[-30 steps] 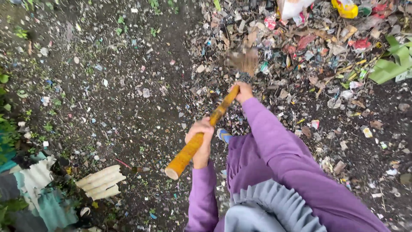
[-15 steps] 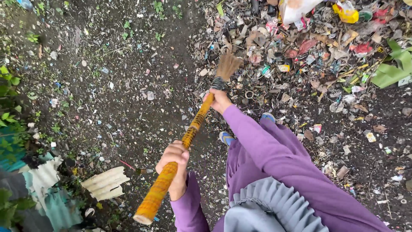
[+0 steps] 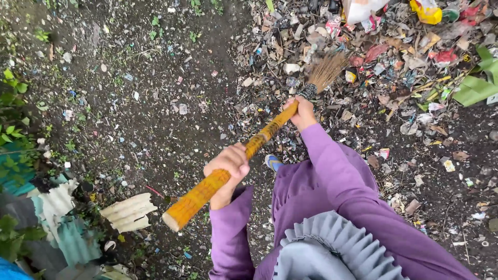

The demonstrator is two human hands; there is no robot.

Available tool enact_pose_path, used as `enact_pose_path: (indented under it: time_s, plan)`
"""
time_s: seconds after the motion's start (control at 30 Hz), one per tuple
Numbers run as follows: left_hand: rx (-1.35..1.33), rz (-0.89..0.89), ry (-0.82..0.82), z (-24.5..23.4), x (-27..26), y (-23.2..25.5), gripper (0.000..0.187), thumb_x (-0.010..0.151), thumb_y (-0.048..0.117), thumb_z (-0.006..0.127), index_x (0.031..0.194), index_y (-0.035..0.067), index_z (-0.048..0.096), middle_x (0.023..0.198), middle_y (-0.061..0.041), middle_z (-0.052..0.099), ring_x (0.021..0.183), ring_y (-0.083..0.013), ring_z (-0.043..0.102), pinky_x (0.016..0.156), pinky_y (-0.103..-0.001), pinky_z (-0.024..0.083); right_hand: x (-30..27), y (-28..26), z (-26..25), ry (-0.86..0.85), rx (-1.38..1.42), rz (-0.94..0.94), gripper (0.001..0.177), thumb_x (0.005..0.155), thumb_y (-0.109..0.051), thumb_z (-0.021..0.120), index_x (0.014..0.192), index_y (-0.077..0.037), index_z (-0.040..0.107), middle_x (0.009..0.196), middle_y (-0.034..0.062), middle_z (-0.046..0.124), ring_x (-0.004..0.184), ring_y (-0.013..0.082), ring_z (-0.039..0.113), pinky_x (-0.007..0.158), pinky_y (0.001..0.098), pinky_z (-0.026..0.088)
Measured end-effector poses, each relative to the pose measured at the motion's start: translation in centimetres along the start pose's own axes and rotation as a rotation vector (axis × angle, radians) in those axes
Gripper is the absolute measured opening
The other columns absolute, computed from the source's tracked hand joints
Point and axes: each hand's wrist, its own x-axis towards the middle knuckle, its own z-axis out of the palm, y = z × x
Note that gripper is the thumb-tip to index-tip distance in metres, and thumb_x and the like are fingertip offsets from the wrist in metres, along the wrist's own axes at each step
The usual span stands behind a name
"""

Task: Sweeping trash and debris in a yard using a broom

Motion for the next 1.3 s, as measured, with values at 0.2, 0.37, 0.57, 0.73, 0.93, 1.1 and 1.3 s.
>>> enact_pose_path:
  time_s: [0.2,0.37,0.57,0.73,0.93,1.1,1.3]
  plan:
    - [0.136,-0.07,-0.148,1.6,-2.7,11.8,0.018,0.093,0.01,0.065,0.083,0.022,0.058,0.073,0.008,0.051,0.074,-0.0099,0.052,0.096,-0.034,0.045,-12.5,3.8,6.6,0.081,-0.06,0.329,0.005,0.11,-0.013,0.045,0.106,-0.011,0.044,0.078,-0.0003,0.044,0.055,0.0071,0.038,0.051,0.0205,0.038]
    - [0.423,-0.083,0.004,-2.1,-7.1,9.5,0.015,0.097,0.014,0.071,0.087,0.021,0.062,0.084,0.009,0.063,0.082,-0.0056,0.06,0.091,-0.024,0.054,-9.8,13.0,3.2,0.159,-0.178,0.552,0.03,0.103,-0.003,0.053,0.131,-0.003,0.045,0.098,0.0129,0.048,0.065,0.0129,0.048,0.059,0.0292,0.052]
    - [0.055,-0.156,0.141,-9.4,-11.2,-8.0,0.023,0.085,0.001,0.077,0.077,0.019,0.065,0.078,0.0,0.063,0.082,-0.0184,0.064,0.103,-0.049,0.044,7.0,10.3,-8.9,0.182,-0.184,0.3,0.023,0.094,0.0,0.056,0.114,-0.005,0.047,0.112,0.0131,0.042,0.086,0.0247,0.063,0.076,0.0397,0.063]
    - [0.03,-0.048,-0.029,0.7,2.1,-3.6,0.024,0.081,-0.005,0.077,0.074,0.011,0.061,0.072,-0.006,0.059,0.075,-0.0239,0.062,0.099,-0.052,0.047,0.5,-0.9,-1.9,0.04,-0.001,0.201,0.025,0.097,-0.003,0.06,0.112,-0.004,0.04,0.109,0.0101,0.039,0.084,0.022,0.059,0.072,0.0344,0.06]
    - [0.001,-0.004,-0.045,4.8,1.0,2.7,0.025,0.079,-0.01,0.073,0.07,0.009,0.06,0.068,-0.008,0.057,0.071,-0.0237,0.062,0.101,-0.054,0.047,-5.5,-6.7,0.6,-0.046,-0.03,0.117,0.024,0.099,-0.005,0.058,0.113,-0.004,0.039,0.107,0.0097,0.04,0.084,0.0218,0.059,0.076,0.0379,0.059]
    - [0.204,-0.034,0.015,5.7,-6.5,11.4,0.027,0.079,-0.005,0.073,0.066,0.014,0.059,0.067,-0.005,0.057,0.068,-0.0223,0.063,0.099,-0.054,0.048,-10.3,2.2,-1.8,-0.051,-0.142,0.245,0.018,0.1,-0.008,0.058,0.108,-0.002,0.043,0.095,0.0081,0.046,0.075,0.0217,0.059,0.071,0.0356,0.057]
    - [0.295,0.096,0.052,2.3,-9.9,5.4,0.024,0.081,-0.009,0.077,0.076,0.012,0.066,0.069,-0.007,0.062,0.067,-0.0215,0.064,0.097,-0.053,0.052,-2.8,13.2,-10.2,-0.048,-0.34,0.508,0.031,0.103,-0.008,0.054,0.126,-0.002,0.034,0.12,0.0126,0.036,0.097,0.0215,0.059,0.093,0.0397,0.056]
